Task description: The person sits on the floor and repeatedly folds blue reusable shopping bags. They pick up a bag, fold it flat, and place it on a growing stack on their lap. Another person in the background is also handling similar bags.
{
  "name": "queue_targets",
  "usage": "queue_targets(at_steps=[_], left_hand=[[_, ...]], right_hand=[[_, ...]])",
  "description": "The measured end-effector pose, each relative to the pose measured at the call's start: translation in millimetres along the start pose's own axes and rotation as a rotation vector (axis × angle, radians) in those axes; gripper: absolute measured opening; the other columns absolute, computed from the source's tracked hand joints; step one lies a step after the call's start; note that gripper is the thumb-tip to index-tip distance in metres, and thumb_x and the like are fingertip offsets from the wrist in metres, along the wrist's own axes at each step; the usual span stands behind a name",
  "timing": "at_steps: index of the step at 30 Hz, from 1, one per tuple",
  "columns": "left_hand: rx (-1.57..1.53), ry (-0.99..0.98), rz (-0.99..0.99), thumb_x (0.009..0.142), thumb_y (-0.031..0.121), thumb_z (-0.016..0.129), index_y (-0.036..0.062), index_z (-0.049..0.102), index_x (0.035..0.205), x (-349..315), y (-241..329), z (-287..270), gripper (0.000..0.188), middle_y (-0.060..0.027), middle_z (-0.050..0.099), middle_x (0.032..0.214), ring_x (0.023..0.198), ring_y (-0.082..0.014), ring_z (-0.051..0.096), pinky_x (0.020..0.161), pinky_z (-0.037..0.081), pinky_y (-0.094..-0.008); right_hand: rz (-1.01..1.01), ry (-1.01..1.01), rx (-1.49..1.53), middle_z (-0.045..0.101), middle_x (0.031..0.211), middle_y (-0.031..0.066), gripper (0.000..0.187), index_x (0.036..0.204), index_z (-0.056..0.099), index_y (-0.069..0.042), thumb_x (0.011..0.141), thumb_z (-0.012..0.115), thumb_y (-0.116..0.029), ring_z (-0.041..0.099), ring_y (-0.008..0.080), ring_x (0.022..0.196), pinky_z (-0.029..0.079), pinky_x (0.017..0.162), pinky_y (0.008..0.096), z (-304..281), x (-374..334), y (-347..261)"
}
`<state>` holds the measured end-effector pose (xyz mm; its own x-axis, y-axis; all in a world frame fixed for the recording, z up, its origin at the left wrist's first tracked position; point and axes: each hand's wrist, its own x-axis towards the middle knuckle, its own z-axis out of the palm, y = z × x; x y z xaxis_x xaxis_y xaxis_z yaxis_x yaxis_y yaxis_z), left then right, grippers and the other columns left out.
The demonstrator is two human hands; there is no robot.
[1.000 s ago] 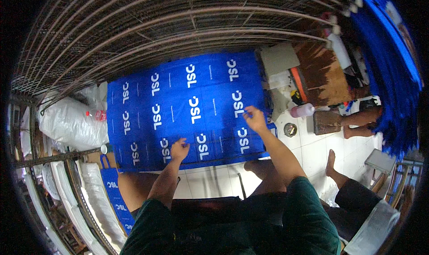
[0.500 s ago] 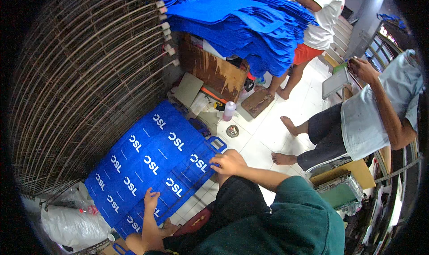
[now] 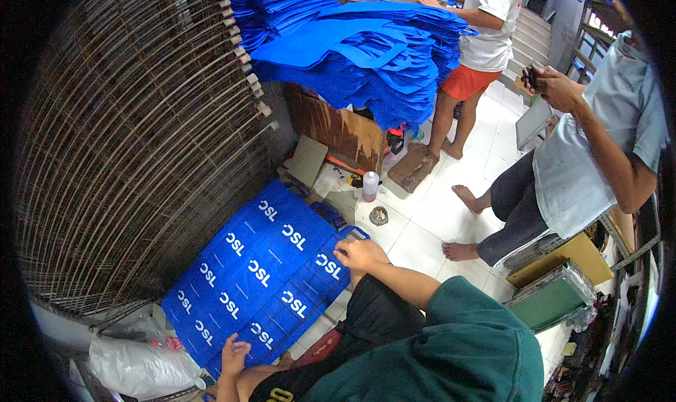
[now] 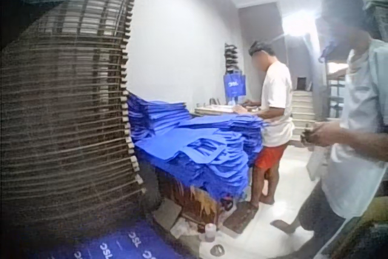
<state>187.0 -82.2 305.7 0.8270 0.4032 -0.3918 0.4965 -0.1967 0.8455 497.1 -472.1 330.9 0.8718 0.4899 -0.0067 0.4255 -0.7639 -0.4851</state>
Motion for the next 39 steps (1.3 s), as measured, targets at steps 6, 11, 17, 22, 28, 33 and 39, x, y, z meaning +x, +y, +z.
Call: queue_targets(at_steps=[6, 11, 17, 22, 28, 33, 39], left_hand=[[-0.024, 0.0, 0.089, 0.073, 0.006, 0.067, -0.0003, 0.039, 0.123, -25, 9, 86, 0.058, -0.0134, 0.058, 0.093, 0.081, -0.0165, 0.057, 0.071, 0.048, -0.0273], [-0.188, -0.127, 0.121, 0.072, 0.011, 0.07, 0.0029, 0.038, 0.125, -50, 44, 184, 0.063, -0.0148, 0.056, 0.102, 0.09, -0.02, 0.056, 0.075, 0.048, -0.0326], [-0.08, -0.054, 0.071, 0.07, 0.018, 0.072, 0.0034, 0.042, 0.123, -34, 11, 219, 0.063, -0.0147, 0.058, 0.096, 0.083, -0.0215, 0.059, 0.073, 0.048, -0.0319], [-0.046, 0.108, 0.053, 0.068, 0.018, 0.073, 0.0009, 0.045, 0.117, -27, 11, 193, 0.059, -0.0117, 0.062, 0.086, 0.078, -0.0178, 0.06, 0.07, 0.049, -0.031], [-0.07, 0.217, 0.017, 0.07, 0.015, 0.071, 0.0006, 0.046, 0.115, -23, -3, 202, 0.054, -0.0128, 0.062, 0.084, 0.074, -0.0196, 0.061, 0.069, 0.049, -0.0327], [-0.05, 0.255, -0.006, 0.07, 0.015, 0.072, 0.0005, 0.046, 0.115, -19, -12, 203, 0.054, -0.0136, 0.062, 0.084, 0.074, -0.0203, 0.061, 0.067, 0.05, -0.0334], [-0.014, 0.35, 0.029, 0.07, 0.013, 0.071, -0.0001, 0.05, 0.11, -29, 5, 192, 0.047, -0.0131, 0.062, 0.08, 0.071, -0.02, 0.062, 0.065, 0.05, -0.0318]], right_hand=[[-0.061, 0.084, 0.052, 0.062, 0.088, 0.0097, 0.024, 0.09, 0.061, -0.014, 0.08, 0.049, -0.032, 0.061, 0.0303, 0.076, 0.049, 0.064, 0.043, 32, 3, 26], [-0.176, 0.207, 0.132, 0.063, 0.088, 0.007, 0.024, 0.095, 0.061, -0.016, 0.081, 0.05, -0.032, 0.061, 0.029, 0.076, 0.05, 0.064, 0.042, 0, -12, 10], [-0.722, 0.577, 0.363, 0.06, 0.067, 0.0097, 0.016, 0.086, 0.062, -0.006, 0.072, 0.065, -0.013, 0.058, 0.0259, 0.058, 0.046, 0.052, 0.0342, -104, 12, -41], [-0.816, 0.984, 0.257, 0.063, 0.074, 0.011, 0.011, 0.079, 0.062, -0.003, 0.068, 0.064, -0.004, 0.061, 0.0214, 0.062, 0.048, 0.057, 0.0306, -246, 47, -60], [-0.352, 1.116, 0.763, 0.06, 0.077, 0.0032, 0.024, 0.099, 0.057, -0.003, 0.079, 0.063, -0.015, 0.057, 0.0119, 0.067, 0.046, 0.058, 0.0248, -397, 137, 6], [-0.148, 0.863, 1.69, 0.035, 0.124, 0.0311, 0.092, 0.135, 0.008, -0.001, 0.075, 0.064, -0.042, 0.048, 0.0383, 0.107, 0.044, 0.089, 0.0414, -477, 205, 101], [-0.071, 0.699, 2.099, 0.02, 0.132, 0.0335, 0.11, 0.135, -0.002, 0.0, 0.068, 0.06, -0.062, 0.032, 0.0475, 0.119, 0.032, 0.098, 0.0529, -489, 232, 153]])
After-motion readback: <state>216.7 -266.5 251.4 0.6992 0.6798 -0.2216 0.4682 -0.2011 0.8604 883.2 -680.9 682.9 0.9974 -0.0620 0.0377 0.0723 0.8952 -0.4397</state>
